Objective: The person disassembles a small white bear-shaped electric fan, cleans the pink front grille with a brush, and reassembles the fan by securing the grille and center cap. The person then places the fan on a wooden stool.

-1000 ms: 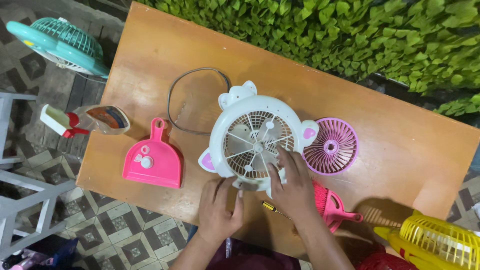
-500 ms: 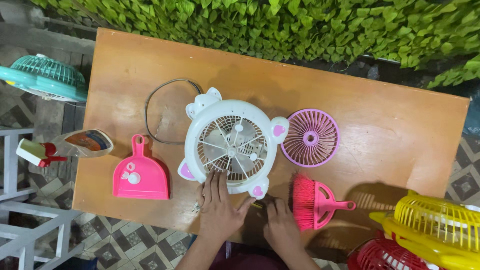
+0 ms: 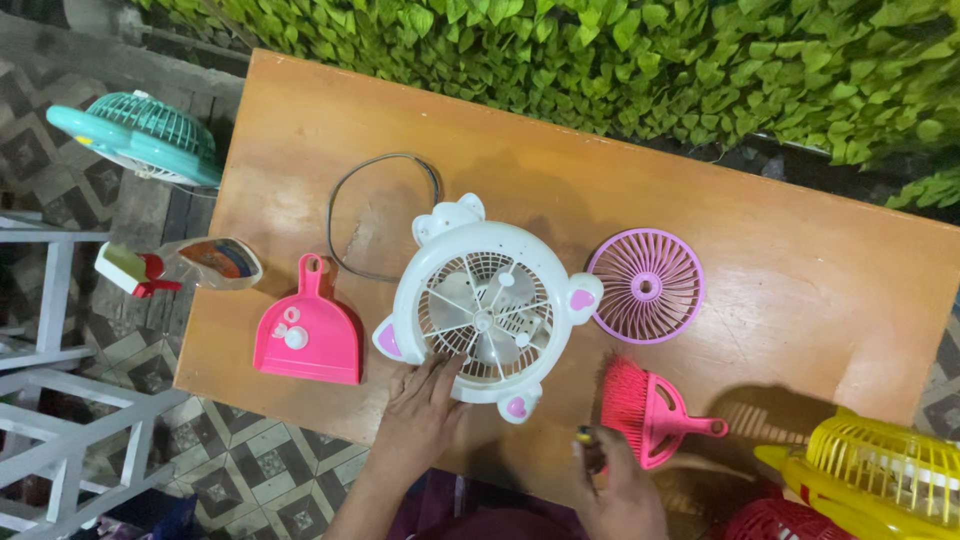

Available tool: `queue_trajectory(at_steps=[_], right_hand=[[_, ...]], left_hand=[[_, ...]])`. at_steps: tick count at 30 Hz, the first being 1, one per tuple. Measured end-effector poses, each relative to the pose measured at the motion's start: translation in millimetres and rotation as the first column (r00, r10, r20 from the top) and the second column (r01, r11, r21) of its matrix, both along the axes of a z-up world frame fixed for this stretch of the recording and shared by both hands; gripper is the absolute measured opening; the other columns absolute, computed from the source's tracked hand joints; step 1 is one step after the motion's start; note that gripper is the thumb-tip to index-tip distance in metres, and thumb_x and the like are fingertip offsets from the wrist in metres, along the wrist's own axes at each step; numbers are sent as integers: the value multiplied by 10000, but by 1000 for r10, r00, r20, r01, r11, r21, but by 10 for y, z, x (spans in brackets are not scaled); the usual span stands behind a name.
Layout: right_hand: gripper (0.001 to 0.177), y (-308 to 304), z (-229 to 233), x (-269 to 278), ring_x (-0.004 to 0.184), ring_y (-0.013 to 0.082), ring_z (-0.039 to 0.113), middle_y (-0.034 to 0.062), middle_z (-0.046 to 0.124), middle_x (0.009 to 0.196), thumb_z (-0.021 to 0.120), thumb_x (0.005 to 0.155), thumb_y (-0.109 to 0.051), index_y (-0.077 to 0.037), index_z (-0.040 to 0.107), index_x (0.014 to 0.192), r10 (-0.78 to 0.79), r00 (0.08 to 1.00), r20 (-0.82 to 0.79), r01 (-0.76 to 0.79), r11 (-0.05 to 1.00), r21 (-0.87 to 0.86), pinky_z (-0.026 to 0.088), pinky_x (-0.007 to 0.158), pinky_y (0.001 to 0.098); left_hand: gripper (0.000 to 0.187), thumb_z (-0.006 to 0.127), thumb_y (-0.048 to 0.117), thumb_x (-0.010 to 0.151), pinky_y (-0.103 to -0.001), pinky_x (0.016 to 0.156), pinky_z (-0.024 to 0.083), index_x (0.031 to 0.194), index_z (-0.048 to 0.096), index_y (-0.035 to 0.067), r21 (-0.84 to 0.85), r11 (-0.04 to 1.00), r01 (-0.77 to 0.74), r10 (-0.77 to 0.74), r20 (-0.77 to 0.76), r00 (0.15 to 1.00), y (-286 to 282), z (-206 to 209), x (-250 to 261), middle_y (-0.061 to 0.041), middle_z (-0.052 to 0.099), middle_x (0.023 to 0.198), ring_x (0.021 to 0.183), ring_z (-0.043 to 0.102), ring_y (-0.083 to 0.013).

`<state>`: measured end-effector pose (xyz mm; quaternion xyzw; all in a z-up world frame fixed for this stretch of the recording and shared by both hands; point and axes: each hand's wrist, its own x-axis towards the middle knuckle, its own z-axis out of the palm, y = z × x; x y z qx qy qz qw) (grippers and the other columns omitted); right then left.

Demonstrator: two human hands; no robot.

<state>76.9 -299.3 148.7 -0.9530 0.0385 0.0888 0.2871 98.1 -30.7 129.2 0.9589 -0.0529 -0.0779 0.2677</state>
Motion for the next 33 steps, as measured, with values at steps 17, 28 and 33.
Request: queue_trajectory(at_steps=[17,28,33], right_hand=[[255,823,315,1253,939,231,742,121,708,1058,681,962,-38,-42,607,1206,209,925,317,-334,846,417,574,816,332],[276,922,270,1279,1019,320,724,156,702,1120,701,944,-38,-21,585,1194,301,862,407,-448,829,335,573,864,385],[282,949,280,1279,1019,321,726,166,704,1123,704,944,-37,-14,583,1197,304,863,404,-447,832,329,578,861,383]], left_hand=[[641,659,315,930,-563,1169,236,1429,476,-43,30,992,-119,117,82,990,-82,79,-24,-183,608,1330,1373,463,-310],[662,666,305,924,-555,1162,224,1459,468,-32,-14,992,-122,123,70,990,-45,119,-13,-161,622,1303,1363,470,-298],[673,667,305,926,-550,1169,217,1470,460,-33,-27,992,-119,121,84,989,-38,125,-6,-164,620,1304,1360,468,-300]])
